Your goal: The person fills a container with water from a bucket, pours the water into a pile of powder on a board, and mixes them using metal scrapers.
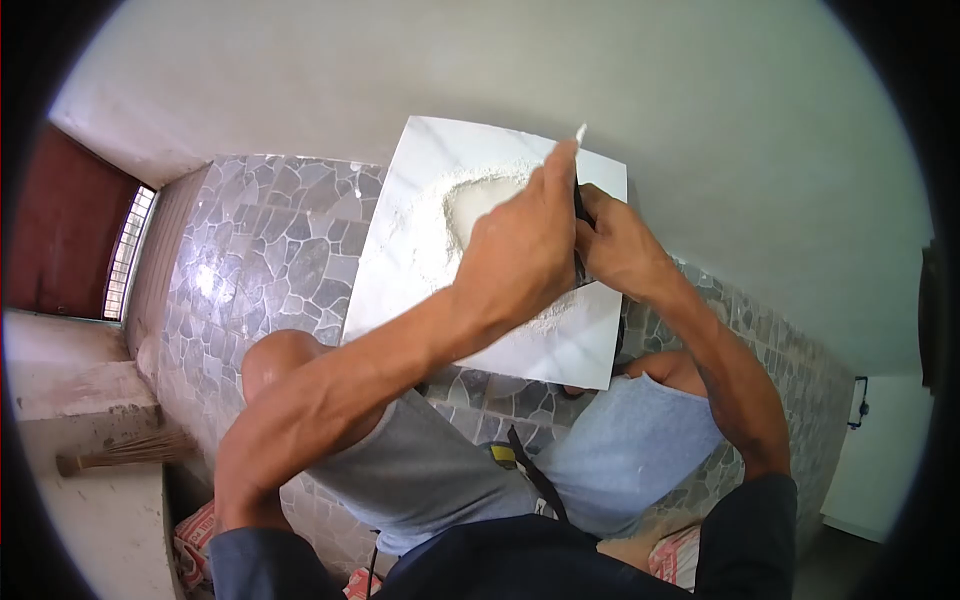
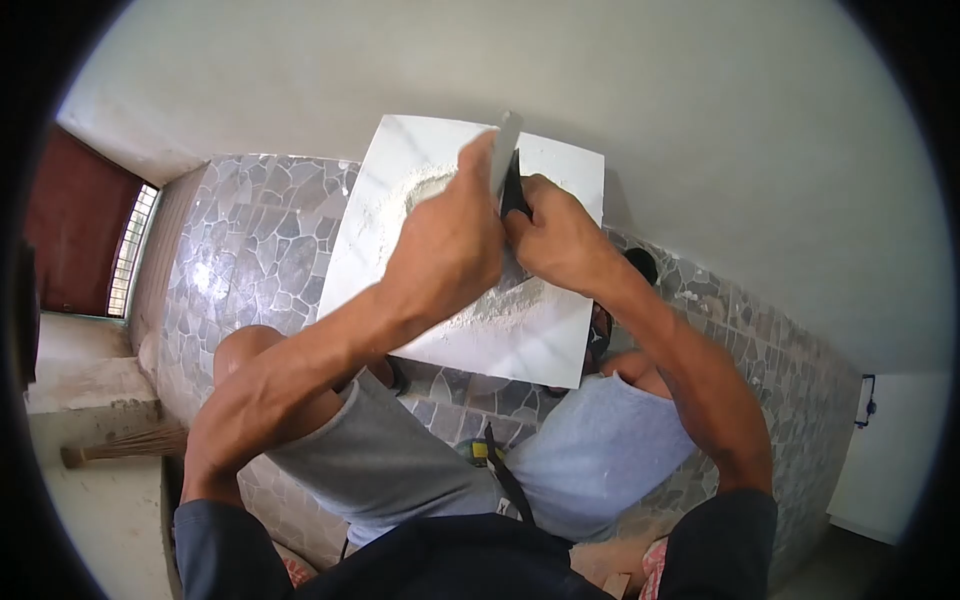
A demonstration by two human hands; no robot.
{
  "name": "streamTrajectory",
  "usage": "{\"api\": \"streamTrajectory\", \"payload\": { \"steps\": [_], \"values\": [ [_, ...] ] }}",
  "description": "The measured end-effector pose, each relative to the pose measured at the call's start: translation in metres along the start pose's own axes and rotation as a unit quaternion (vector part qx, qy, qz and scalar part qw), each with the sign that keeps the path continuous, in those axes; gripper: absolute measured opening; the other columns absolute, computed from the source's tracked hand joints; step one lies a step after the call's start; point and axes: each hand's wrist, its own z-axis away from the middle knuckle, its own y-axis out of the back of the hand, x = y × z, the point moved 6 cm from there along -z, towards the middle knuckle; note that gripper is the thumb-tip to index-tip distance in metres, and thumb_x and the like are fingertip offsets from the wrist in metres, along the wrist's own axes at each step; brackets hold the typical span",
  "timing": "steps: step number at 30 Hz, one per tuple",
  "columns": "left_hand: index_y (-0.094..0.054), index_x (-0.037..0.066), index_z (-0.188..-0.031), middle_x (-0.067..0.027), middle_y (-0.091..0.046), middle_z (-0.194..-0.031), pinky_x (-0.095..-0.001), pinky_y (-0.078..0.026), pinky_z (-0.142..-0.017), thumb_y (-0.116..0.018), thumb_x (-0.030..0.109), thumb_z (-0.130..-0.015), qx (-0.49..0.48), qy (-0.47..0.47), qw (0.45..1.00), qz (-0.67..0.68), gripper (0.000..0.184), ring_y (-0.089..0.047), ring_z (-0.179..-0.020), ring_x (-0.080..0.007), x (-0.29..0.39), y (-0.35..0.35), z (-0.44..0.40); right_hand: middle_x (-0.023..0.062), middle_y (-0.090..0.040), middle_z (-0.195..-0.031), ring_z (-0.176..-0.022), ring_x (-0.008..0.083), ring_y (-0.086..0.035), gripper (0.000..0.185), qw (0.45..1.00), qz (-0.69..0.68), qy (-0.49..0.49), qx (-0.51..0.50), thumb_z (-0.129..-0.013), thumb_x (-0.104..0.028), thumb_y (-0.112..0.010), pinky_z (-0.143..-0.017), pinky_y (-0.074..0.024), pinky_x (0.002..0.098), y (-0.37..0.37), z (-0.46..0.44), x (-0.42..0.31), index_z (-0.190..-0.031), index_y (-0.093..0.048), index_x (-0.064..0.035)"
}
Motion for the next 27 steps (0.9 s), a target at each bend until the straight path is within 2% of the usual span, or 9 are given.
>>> {"api": "streamTrajectory", "payload": {
  "steps": [2, 5, 8, 11, 14, 17, 20, 27],
  "values": [
    [-0.021, -0.001, -0.143, -0.0334, -0.064, -0.086, -0.0589, -0.048, -0.067, -0.049, 0.002, -0.091, 0.022, -0.044, 0.999, 0.012, 0.058, -0.062, -0.075, -0.0531, 0.003, -0.006, 0.004, 0.0225, -0.066, -0.090, -0.085, 0.0283, -0.065, 0.030, 1.000, -0.007, -0.023, -0.007, -0.090, -0.013, -0.051, -0.078, -0.0495, 0.0392, 0.001, -0.004, 0.010, -0.108, -0.058, 0.0095],
    [-0.022, 0.000, -0.143, -0.0341, -0.064, -0.088, -0.0589, -0.048, -0.067, -0.049, 0.004, -0.092, 0.019, -0.024, 0.999, 0.012, 0.058, -0.062, -0.075, -0.0533, -0.005, -0.002, -0.002, 0.0190, -0.066, -0.087, -0.083, 0.0249, -0.064, 0.029, 1.000, -0.008, 0.016, 0.013, -0.090, -0.014, -0.051, -0.076, -0.0494, 0.0370, 0.001, 0.002, 0.003, -0.107, -0.059, 0.0086],
    [-0.022, 0.000, -0.143, -0.0339, -0.064, -0.088, -0.0590, -0.048, -0.068, -0.048, 0.005, -0.092, 0.003, -0.032, 0.999, 0.024, 0.057, -0.062, -0.076, -0.0535, 0.003, -0.011, 0.007, 0.0152, -0.065, -0.084, -0.078, 0.0211, -0.062, 0.030, 0.997, -0.049, -0.054, -0.002, -0.090, -0.014, -0.051, -0.073, -0.0491, 0.0362, 0.001, -0.005, 0.018, -0.109, -0.060, 0.0078],
    [-0.022, 0.000, -0.142, -0.0337, -0.064, -0.086, -0.0590, -0.048, -0.068, -0.047, 0.005, -0.093, 0.030, -0.021, 0.999, -0.016, 0.056, -0.062, -0.077, -0.0538, -0.011, -0.004, -0.001, 0.0137, -0.065, -0.083, -0.075, 0.0193, -0.060, 0.029, 0.999, -0.044, 0.012, -0.006, -0.090, -0.014, -0.053, -0.072, -0.0491, 0.0366, 0.003, 0.003, 0.006, -0.109, -0.061, 0.0058],
    [-0.023, -0.001, -0.141, -0.0343, -0.064, -0.084, -0.0575, -0.048, -0.071, -0.049, 0.006, -0.094, 0.001, 0.046, 0.999, -0.022, 0.054, -0.063, -0.077, -0.0538, -0.031, 0.003, -0.011, 0.0104, -0.066, -0.085, -0.076, 0.0158, -0.059, 0.027, 0.997, -0.067, -0.028, -0.023, -0.091, -0.012, -0.054, -0.071, -0.0491, 0.0338, 0.008, 0.002, 0.015, -0.112, -0.062, 0.0036],
    [-0.023, -0.004, -0.138, -0.0350, -0.063, -0.084, -0.0568, -0.049, -0.072, -0.050, 0.006, -0.094, 0.000, 0.077, 0.997, -0.019, 0.053, -0.063, -0.078, -0.0528, -0.043, 0.009, -0.013, 0.0073, -0.067, -0.092, -0.081, 0.0121, -0.060, 0.027, 0.964, -0.256, -0.059, -0.028, -0.094, -0.011, -0.054, -0.075, -0.0498, 0.0297, 0.011, -0.003, 0.030, -0.115, -0.062, 0.0039],
    [-0.023, -0.007, -0.136, -0.0354, -0.063, -0.084, -0.0563, -0.049, -0.073, -0.050, 0.004, -0.093, -0.002, 0.064, 0.998, -0.010, 0.052, -0.064, -0.078, -0.0521, -0.040, 0.014, -0.010, 0.0052, -0.066, -0.099, -0.086, 0.0101, -0.061, 0.026, 0.938, -0.334, -0.094, -0.011, -0.097, -0.011, -0.053, -0.078, -0.0503, 0.0275, 0.018, -0.001, 0.029, -0.116, -0.061, 0.0053],
    [-0.024, -0.007, -0.135, -0.0349, -0.063, -0.084, -0.0551, -0.050, -0.072, -0.049, 0.003, -0.093, -0.006, 0.061, 0.998, 0.014, 0.050, -0.065, -0.078, -0.0513, -0.034, 0.013, -0.006, 0.0066, -0.065, -0.101, -0.090, 0.0120, -0.062, 0.026, 0.923, -0.379, -0.070, -0.018, -0.097, -0.011, -0.056, -0.080, -0.0516, 0.0298, 0.014, -0.005, 0.029, -0.116, -0.060, 0.0046]
  ]
}}
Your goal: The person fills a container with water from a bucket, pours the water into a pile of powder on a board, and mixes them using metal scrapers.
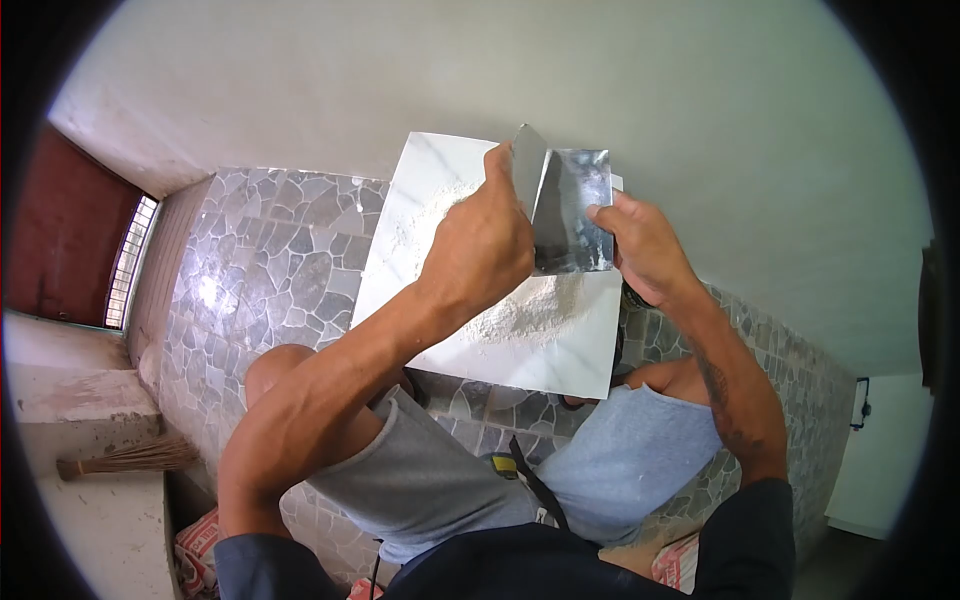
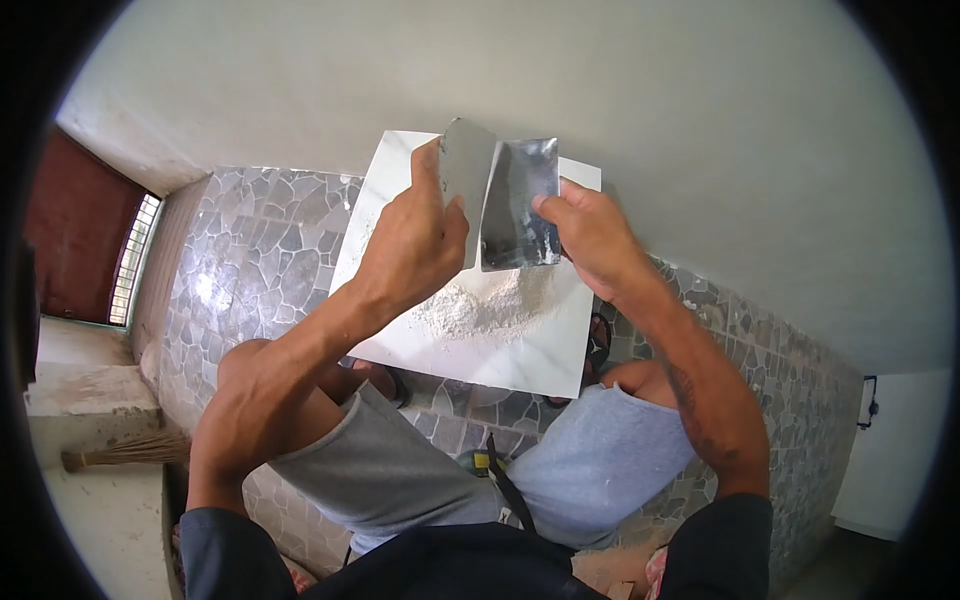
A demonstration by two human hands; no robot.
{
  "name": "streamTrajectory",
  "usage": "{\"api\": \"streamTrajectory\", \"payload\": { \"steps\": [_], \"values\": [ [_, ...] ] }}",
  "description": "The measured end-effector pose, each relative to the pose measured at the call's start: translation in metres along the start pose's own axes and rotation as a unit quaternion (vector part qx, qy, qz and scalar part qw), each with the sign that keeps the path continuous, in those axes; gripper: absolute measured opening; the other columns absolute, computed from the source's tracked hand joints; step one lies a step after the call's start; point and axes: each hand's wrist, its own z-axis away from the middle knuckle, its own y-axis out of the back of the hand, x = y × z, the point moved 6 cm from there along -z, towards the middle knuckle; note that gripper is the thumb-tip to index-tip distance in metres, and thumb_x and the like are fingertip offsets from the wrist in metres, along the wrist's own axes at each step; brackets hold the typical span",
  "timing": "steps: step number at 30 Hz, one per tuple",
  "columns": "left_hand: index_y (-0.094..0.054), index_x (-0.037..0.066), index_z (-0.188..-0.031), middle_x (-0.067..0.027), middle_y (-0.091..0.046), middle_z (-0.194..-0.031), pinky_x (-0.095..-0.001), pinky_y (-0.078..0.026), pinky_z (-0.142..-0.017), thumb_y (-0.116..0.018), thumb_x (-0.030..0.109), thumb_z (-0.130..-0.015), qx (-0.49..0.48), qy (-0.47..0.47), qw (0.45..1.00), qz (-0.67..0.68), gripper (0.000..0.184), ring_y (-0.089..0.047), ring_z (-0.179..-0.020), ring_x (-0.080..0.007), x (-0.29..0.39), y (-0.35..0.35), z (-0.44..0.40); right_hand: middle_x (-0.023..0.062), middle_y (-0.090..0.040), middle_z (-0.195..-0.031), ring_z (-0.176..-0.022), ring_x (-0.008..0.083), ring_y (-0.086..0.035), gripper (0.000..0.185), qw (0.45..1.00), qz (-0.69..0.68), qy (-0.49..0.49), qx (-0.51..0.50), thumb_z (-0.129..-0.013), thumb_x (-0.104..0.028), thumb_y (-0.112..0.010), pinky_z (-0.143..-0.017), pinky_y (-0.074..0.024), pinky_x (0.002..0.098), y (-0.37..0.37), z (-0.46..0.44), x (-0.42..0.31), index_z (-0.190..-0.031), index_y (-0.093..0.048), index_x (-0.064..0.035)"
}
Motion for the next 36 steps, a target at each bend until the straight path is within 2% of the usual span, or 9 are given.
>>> {"api": "streamTrajectory", "payload": {
  "steps": [8, 11, 14, 23, 26, 29, 32, 35, 36],
  "values": [
    [-0.024, -0.006, -0.138, -0.0348, -0.064, -0.086, -0.0548, -0.051, -0.074, -0.050, 0.003, -0.093, -0.011, -0.040, 0.999, -0.004, 0.053, -0.065, -0.079, -0.0519, 0.004, -0.004, 0.001, 0.0067, -0.064, -0.099, -0.088, 0.0131, -0.061, 0.021, 0.994, 0.033, -0.073, -0.068, -0.096, -0.013, -0.059, -0.077, -0.0520, 0.0319, -0.001, -0.010, 0.009, -0.107, -0.062, 0.0044],
    [-0.024, -0.005, -0.139, -0.0350, -0.063, -0.087, -0.0550, -0.051, -0.073, -0.051, 0.003, -0.093, 0.000, -0.046, 0.999, 0.002, 0.054, -0.065, -0.080, -0.0518, 0.010, -0.003, 0.006, 0.0097, -0.064, -0.104, -0.092, 0.0166, -0.063, 0.026, 0.995, 0.037, -0.089, -0.012, -0.097, -0.013, -0.059, -0.081, -0.0539, 0.0342, 0.008, -0.022, 0.015, -0.112, -0.060, 0.0073],
    [-0.024, -0.004, -0.139, -0.0356, -0.063, -0.089, -0.0551, -0.051, -0.073, -0.050, 0.003, -0.093, -0.004, -0.028, 0.999, 0.031, 0.054, -0.065, -0.081, -0.0517, 0.013, -0.003, 0.007, 0.0142, -0.063, -0.108, -0.097, 0.0202, -0.064, 0.030, 0.998, -0.039, -0.024, 0.040, -0.098, -0.013, -0.057, -0.085, -0.0555, 0.0383, -0.006, -0.013, 0.003, -0.115, -0.057, 0.0114],
    [-0.023, -0.004, -0.140, -0.0358, -0.063, -0.091, -0.0550, -0.051, -0.075, -0.050, 0.003, -0.092, -0.014, -0.034, 0.999, 0.016, 0.055, -0.065, -0.082, -0.0521, 0.011, -0.007, 0.008, 0.0202, -0.062, -0.110, -0.099, 0.0310, -0.066, 0.033, 0.993, -0.034, -0.100, -0.053, -0.097, -0.010, -0.049, -0.087, -0.0556, 0.0450, -0.016, 0.002, -0.002, -0.115, -0.053, 0.0172],
    [-0.023, -0.003, -0.141, -0.0352, -0.063, -0.088, -0.0548, -0.051, -0.073, -0.050, 0.003, -0.093, -0.015, -0.035, 0.999, 0.032, 0.055, -0.065, -0.080, -0.0522, 0.011, -0.011, 0.010, 0.0196, -0.064, -0.110, -0.095, 0.0290, -0.066, 0.029, 0.995, -0.013, -0.099, -0.026, -0.098, -0.013, -0.052, -0.086, -0.0556, 0.0438, -0.008, -0.006, 0.011, -0.113, -0.056, 0.0123],
    [-0.023, -0.003, -0.140, -0.0341, -0.064, -0.085, -0.0547, -0.051, -0.071, -0.050, 0.002, -0.093, -0.009, -0.039, 0.997, 0.064, 0.055, -0.065, -0.078, -0.0522, 0.019, -0.015, 0.014, 0.0161, -0.066, -0.105, -0.089, 0.0240, -0.066, 0.030, 0.998, -0.003, -0.040, 0.052, -0.101, -0.018, -0.050, -0.082, -0.0553, 0.0391, -0.003, -0.016, 0.021, -0.108, -0.060, 0.0096],
    [-0.023, -0.004, -0.140, -0.0344, -0.064, -0.085, -0.0550, -0.051, -0.070, -0.049, 0.002, -0.093, -0.007, -0.036, 0.996, 0.086, 0.054, -0.064, -0.078, -0.0527, 0.021, -0.022, 0.015, 0.0218, -0.067, -0.092, -0.081, 0.0270, -0.066, 0.039, 0.983, 0.124, 0.015, 0.133, -0.100, -0.023, -0.048, -0.075, -0.0532, 0.0374, -0.005, -0.010, 0.014, -0.098, -0.061, 0.0126],
    [-0.022, -0.004, -0.140, -0.0354, -0.063, -0.085, -0.0557, -0.052, -0.070, -0.050, 0.002, -0.093, 0.029, -0.032, 0.997, 0.065, 0.055, -0.064, -0.078, -0.0535, 0.016, -0.020, 0.007, 0.0238, -0.064, -0.072, -0.071, 0.0282, -0.064, 0.046, 0.933, 0.323, 0.080, 0.135, -0.100, -0.027, -0.046, -0.068, -0.0492, 0.0400, -0.010, -0.004, 0.010, -0.085, -0.062, 0.0128],
    [-0.023, -0.004, -0.140, -0.0356, -0.063, -0.085, -0.0560, -0.052, -0.070, -0.050, 0.003, -0.093, 0.039, -0.040, 0.996, 0.068, 0.055, -0.064, -0.077, -0.0537, 0.018, -0.019, 0.008, 0.0247, -0.062, -0.070, -0.069, 0.0293, -0.063, 0.046, 0.935, 0.311, 0.093, 0.143, -0.100, -0.027, -0.046, -0.067, -0.0484, 0.0410, -0.011, -0.004, 0.007, -0.084, -0.062, 0.0128]
  ]
}}
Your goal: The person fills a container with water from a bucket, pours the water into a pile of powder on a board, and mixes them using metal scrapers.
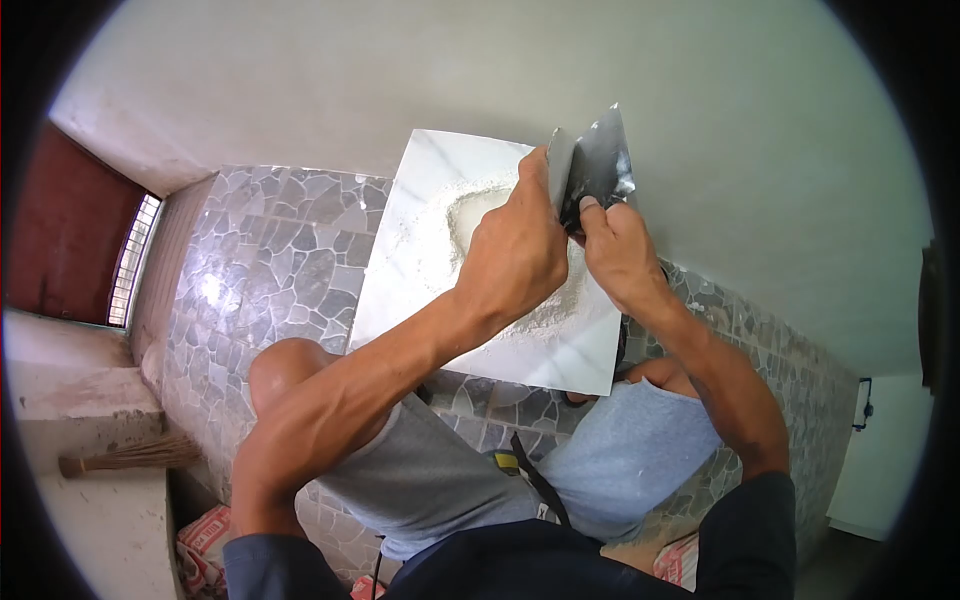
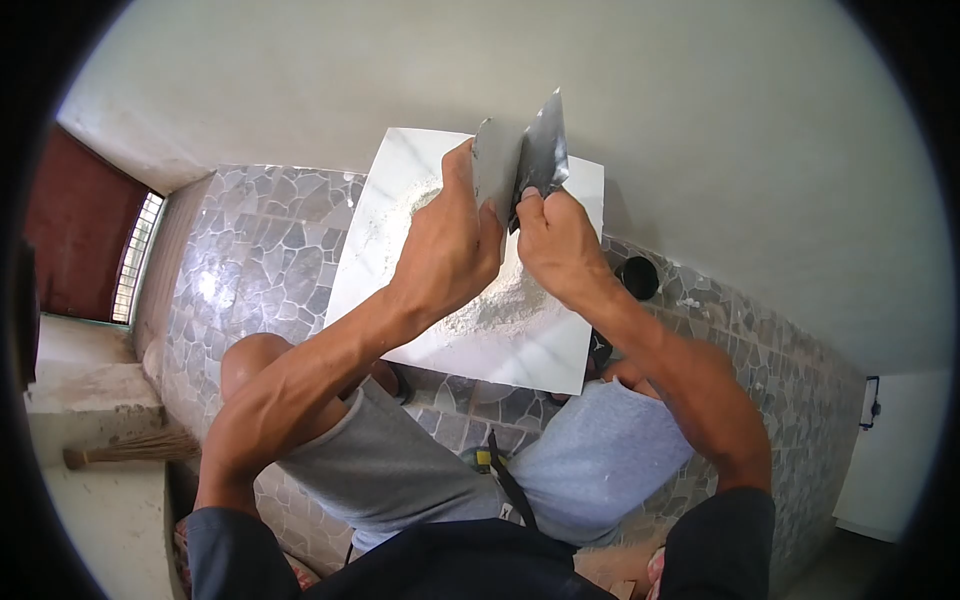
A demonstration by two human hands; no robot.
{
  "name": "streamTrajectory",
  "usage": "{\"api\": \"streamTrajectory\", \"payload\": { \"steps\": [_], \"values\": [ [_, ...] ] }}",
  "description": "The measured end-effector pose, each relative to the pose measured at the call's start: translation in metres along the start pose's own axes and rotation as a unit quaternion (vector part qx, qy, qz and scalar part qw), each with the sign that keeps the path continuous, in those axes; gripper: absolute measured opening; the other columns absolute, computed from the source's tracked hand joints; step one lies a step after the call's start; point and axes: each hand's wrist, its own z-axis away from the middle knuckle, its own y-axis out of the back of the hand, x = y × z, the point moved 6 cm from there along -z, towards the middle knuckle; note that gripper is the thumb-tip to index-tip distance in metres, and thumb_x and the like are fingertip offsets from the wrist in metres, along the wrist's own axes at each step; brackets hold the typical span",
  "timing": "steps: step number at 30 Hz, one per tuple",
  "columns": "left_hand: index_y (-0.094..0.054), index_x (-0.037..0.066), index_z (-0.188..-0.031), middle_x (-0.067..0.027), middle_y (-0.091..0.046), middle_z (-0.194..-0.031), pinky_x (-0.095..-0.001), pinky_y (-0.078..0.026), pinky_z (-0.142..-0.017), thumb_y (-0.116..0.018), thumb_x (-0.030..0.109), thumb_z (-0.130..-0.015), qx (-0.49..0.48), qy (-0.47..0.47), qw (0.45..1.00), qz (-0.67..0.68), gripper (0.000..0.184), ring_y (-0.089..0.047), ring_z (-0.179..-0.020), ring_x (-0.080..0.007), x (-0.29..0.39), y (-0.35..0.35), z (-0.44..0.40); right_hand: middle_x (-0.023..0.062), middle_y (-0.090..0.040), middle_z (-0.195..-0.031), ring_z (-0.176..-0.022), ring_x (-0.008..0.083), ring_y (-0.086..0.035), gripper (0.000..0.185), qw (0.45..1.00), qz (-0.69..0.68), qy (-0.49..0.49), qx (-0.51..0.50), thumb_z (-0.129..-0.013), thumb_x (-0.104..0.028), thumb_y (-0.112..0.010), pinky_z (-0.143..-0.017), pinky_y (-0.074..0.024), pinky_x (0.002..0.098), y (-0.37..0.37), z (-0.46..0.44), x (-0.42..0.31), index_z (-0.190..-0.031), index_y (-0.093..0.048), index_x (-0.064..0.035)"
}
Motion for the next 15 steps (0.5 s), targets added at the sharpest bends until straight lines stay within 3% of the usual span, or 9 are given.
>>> {"api": "streamTrajectory", "payload": {
  "steps": [5, 6, 9, 12, 15],
  "values": [
    [-0.023, -0.003, -0.139, -0.0356, -0.063, -0.084, -0.0575, -0.051, -0.067, -0.051, 0.004, -0.093, 0.026, -0.030, 0.999, 0.001, 0.055, -0.063, -0.074, -0.0547, 0.008, -0.005, 0.008, 0.0272, -0.062, -0.069, -0.067, 0.0317, -0.063, 0.047, 0.998, -0.059, -0.002, 0.032, -0.100, -0.027, -0.046, -0.066, -0.0473, 0.0436, -0.001, -0.001, 0.000, -0.082, -0.061, 0.0128],
    [-0.022, -0.003, -0.140, -0.0357, -0.063, -0.085, -0.0578, -0.051, -0.066, -0.051, 0.003, -0.093, 0.011, 0.030, 0.999, -0.038, 0.056, -0.063, -0.074, -0.0551, -0.005, -0.004, 0.001, 0.0278, -0.063, -0.071, -0.067, 0.0329, -0.063, 0.046, 0.999, -0.031, -0.015, -0.006, -0.100, -0.027, -0.045, -0.067, -0.0474, 0.0437, -0.002, 0.005, -0.003, -0.083, -0.062, 0.0126],
    [-0.021, -0.001, -0.140, -0.0354, -0.063, -0.088, -0.0571, -0.051, -0.064, -0.049, 0.002, -0.093, 0.028, -0.034, 0.999, -0.023, 0.055, -0.062, -0.073, -0.0547, -0.001, -0.002, 0.004, 0.0271, -0.062, -0.069, -0.066, 0.0327, -0.062, 0.046, 0.999, -0.008, 0.043, 0.033, -0.101, -0.027, -0.045, -0.067, -0.0475, 0.0435, 0.000, 0.004, -0.010, -0.084, -0.061, 0.0125],
    [-0.021, 0.000, -0.141, -0.0349, -0.063, -0.088, -0.0580, -0.051, -0.064, -0.050, 0.002, -0.093, 0.021, -0.075, 0.996, -0.036, 0.056, -0.062, -0.072, -0.0544, 0.010, -0.011, 0.015, 0.0279, -0.062, -0.070, -0.066, 0.0325, -0.061, 0.046, 0.997, -0.065, -0.014, 0.044, -0.101, -0.027, -0.045, -0.067, -0.0475, 0.0435, 0.001, 0.005, -0.002, -0.084, -0.062, 0.0118],
    [-0.019, 0.000, -0.144, -0.0350, -0.063, -0.088, -0.0594, -0.050, -0.066, -0.051, 0.002, -0.093, 0.026, -0.012, 0.999, -0.036, 0.060, -0.062, -0.074, -0.0546, -0.006, -0.002, 0.004, 0.0264, -0.063, -0.073, -0.067, 0.0303, -0.061, 0.045, 1.000, -0.015, 0.001, 0.007, -0.101, -0.027, -0.045, -0.068, -0.0476, 0.0430, -0.004, 0.008, -0.001, -0.086, -0.062, 0.0115]
  ]
}}
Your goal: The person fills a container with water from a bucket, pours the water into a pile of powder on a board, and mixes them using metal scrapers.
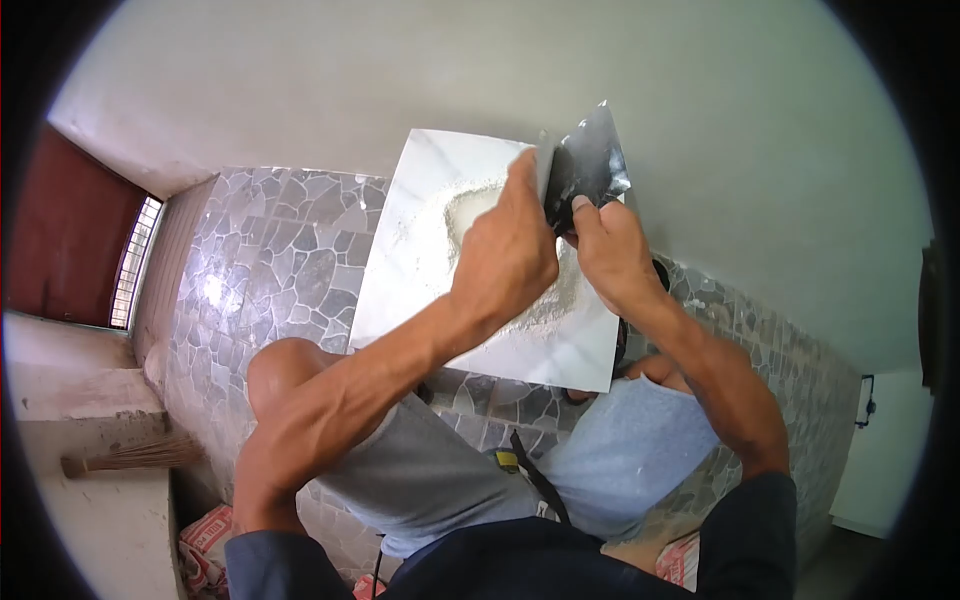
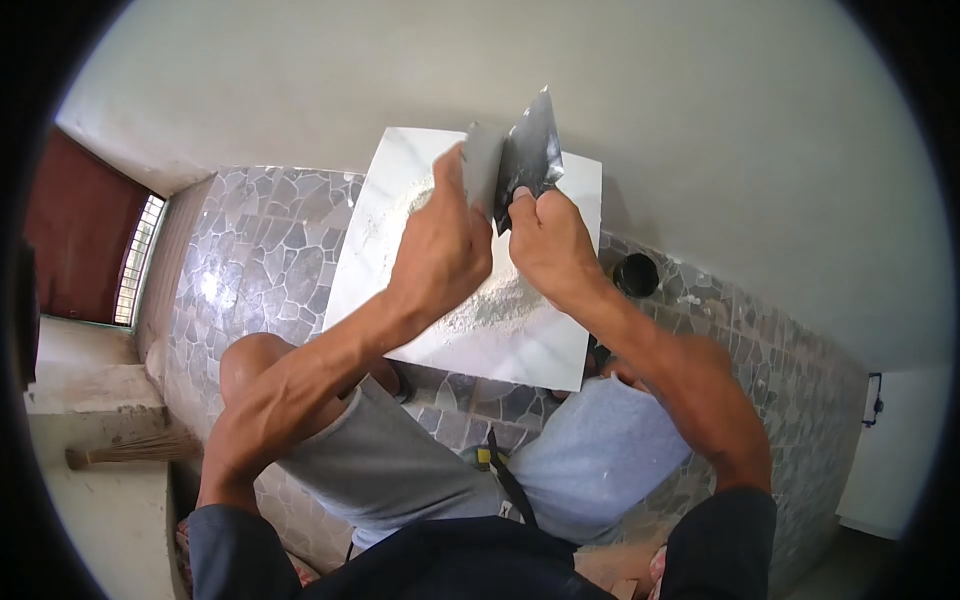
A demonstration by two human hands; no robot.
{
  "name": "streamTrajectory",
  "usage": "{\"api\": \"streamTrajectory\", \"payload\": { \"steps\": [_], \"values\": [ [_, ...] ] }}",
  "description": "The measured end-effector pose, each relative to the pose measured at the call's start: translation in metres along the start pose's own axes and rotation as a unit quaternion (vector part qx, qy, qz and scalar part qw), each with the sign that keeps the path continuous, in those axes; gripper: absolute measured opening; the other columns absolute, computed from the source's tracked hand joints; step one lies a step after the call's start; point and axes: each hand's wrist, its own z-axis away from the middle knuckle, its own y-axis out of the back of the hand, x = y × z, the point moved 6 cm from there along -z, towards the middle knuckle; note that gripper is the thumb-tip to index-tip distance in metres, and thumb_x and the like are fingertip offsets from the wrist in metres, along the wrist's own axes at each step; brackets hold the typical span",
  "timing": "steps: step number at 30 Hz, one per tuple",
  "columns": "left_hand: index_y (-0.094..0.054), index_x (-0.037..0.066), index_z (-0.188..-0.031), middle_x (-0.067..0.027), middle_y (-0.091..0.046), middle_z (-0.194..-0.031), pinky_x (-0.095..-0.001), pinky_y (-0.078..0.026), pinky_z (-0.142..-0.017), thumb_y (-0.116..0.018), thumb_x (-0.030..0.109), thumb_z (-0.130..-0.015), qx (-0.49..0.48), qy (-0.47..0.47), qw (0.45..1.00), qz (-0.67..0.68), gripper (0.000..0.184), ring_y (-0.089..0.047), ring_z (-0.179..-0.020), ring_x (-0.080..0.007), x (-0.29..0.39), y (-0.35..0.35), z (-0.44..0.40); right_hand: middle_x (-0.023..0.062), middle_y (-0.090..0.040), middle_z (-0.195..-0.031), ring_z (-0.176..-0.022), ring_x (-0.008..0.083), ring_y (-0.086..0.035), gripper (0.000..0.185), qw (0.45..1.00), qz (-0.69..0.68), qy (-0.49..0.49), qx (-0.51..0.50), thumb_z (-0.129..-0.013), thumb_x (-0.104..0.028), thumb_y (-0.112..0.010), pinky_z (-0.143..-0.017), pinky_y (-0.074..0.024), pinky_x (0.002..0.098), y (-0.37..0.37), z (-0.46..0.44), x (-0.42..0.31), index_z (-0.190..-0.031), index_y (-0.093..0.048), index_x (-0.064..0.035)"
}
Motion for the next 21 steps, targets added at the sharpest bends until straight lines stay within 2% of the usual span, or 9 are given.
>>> {"api": "streamTrajectory", "payload": {
  "steps": [2, 4, 6, 7, 10, 13, 15, 19, 21],
  "values": [
    [-0.020, 0.001, -0.143, -0.0335, -0.064, -0.088, -0.0597, -0.050, -0.065, -0.051, 0.002, -0.093, -0.006, -0.038, 0.999, 0.000, 0.058, -0.062, -0.074, -0.0540, 0.014, -0.003, 0.013, 0.0247, -0.064, -0.075, -0.070, 0.0289, -0.061, 0.043, 0.997, -0.072, -0.005, 0.017, -0.101, -0.026, -0.045, -0.069, -0.0477, 0.0418, 0.001, -0.010, 0.004, -0.088, -0.063, 0.0114],
    [-0.027, 0.000, -0.144, -0.0312, -0.064, -0.099, -0.0567, -0.050, -0.073, -0.052, -0.002, -0.085, -0.022, -0.040, 0.999, 0.008, 0.065, -0.063, -0.086, -0.0504, 0.020, -0.007, 0.019, 0.0231, -0.065, -0.077, -0.072, 0.0278, -0.062, 0.042, 0.995, -0.095, -0.011, 0.014, -0.101, -0.026, -0.045, -0.069, -0.0478, 0.0408, 0.002, -0.009, 0.009, -0.090, -0.063, 0.0113],
    [-0.026, -0.002, -0.144, -0.0325, -0.062, -0.107, -0.0543, -0.051, -0.075, -0.051, -0.003, -0.084, -0.086, 0.095, 0.992, -0.004, 0.065, -0.063, -0.090, -0.0495, 0.003, -0.002, 0.006, 0.0216, -0.065, -0.077, -0.074, 0.0270, -0.063, 0.041, 0.998, -0.064, -0.013, -0.025, -0.101, -0.025, -0.045, -0.070, -0.0480, 0.0401, -0.003, -0.002, 0.009, -0.092, -0.063, 0.0113],
    [-0.025, -0.003, -0.145, -0.0329, -0.058, -0.116, -0.0518, -0.053, -0.078, -0.051, -0.004, -0.084, -0.100, 0.098, 0.990, 0.004, 0.066, -0.063, -0.094, -0.0473, 0.001, -0.002, 0.005, 0.0220, -0.065, -0.077, -0.074, 0.0271, -0.063, 0.041, 0.998, -0.058, -0.013, -0.030, -0.101, -0.025, -0.046, -0.070, -0.0480, 0.0400, -0.004, -0.003, 0.008, -0.092, -0.063, 0.0111],
    [-0.025, -0.003, -0.146, -0.0326, -0.057, -0.121, -0.0509, -0.053, -0.079, -0.051, -0.003, -0.085, -0.049, -0.027, 0.998, -0.008, 0.067, -0.063, -0.098, -0.0456, 0.025, -0.004, 0.022, 0.0230, -0.065, -0.076, -0.074, 0.0274, -0.064, 0.042, 0.998, -0.043, -0.017, -0.032, -0.101, -0.027, -0.046, -0.070, -0.0481, 0.0398, -0.001, -0.007, 0.012, -0.093, -0.063, 0.0111],
    [-0.019, 0.001, -0.147, -0.0324, -0.065, -0.087, -0.0592, -0.050, -0.072, -0.051, 0.003, -0.093, -0.026, -0.013, 0.998, -0.048, 0.063, -0.064, -0.076, -0.0525, -0.002, 0.003, 0.007, 0.0240, -0.065, -0.077, -0.072, 0.0278, -0.064, 0.041, 0.997, -0.001, -0.009, -0.081, -0.099, -0.026, -0.048, -0.068, -0.0478, 0.0396, -0.009, -0.001, 0.014, -0.095, -0.063, 0.0124],
    [-0.022, 0.001, -0.145, -0.0334, -0.065, -0.087, -0.0586, -0.051, -0.071, -0.050, 0.002, -0.093, -0.037, 0.011, 0.999, -0.020, 0.059, -0.064, -0.074, -0.0523, -0.009, 0.011, -0.001, 0.0225, -0.063, -0.073, -0.069, 0.0259, -0.062, 0.038, 0.993, 0.023, -0.014, -0.112, -0.096, -0.023, -0.050, -0.066, -0.0473, 0.0397, -0.009, -0.005, 0.007, -0.092, -0.062, 0.0128],
    [-0.023, 0.001, -0.144, -0.0332, -0.064, -0.083, -0.0587, -0.049, -0.066, -0.051, 0.003, -0.093, -0.032, -0.110, 0.993, -0.023, 0.058, -0.062, -0.070, -0.0525, 0.011, 0.002, 0.018, 0.0173, -0.059, -0.066, -0.062, 0.0204, -0.056, 0.032, 0.992, -0.056, -0.058, -0.095, -0.089, -0.018, -0.054, -0.060, -0.0458, 0.0388, -0.004, 0.007, -0.011, -0.085, -0.062, 0.0129],
    [-0.023, 0.001, -0.144, -0.0333, -0.064, -0.083, -0.0581, -0.050, -0.066, -0.051, 0.004, -0.093, -0.014, -0.055, 0.997, -0.053, 0.059, -0.063, -0.071, -0.0525, -0.004, 0.006, 0.010, 0.0147, -0.058, -0.065, -0.061, 0.0184, -0.054, 0.032, 0.988, 0.015, -0.058, -0.142, -0.088, -0.018, -0.055, -0.058, -0.0451, 0.0379, -0.008, 0.017, -0.008, -0.082, -0.062, 0.0127]
  ]
}}
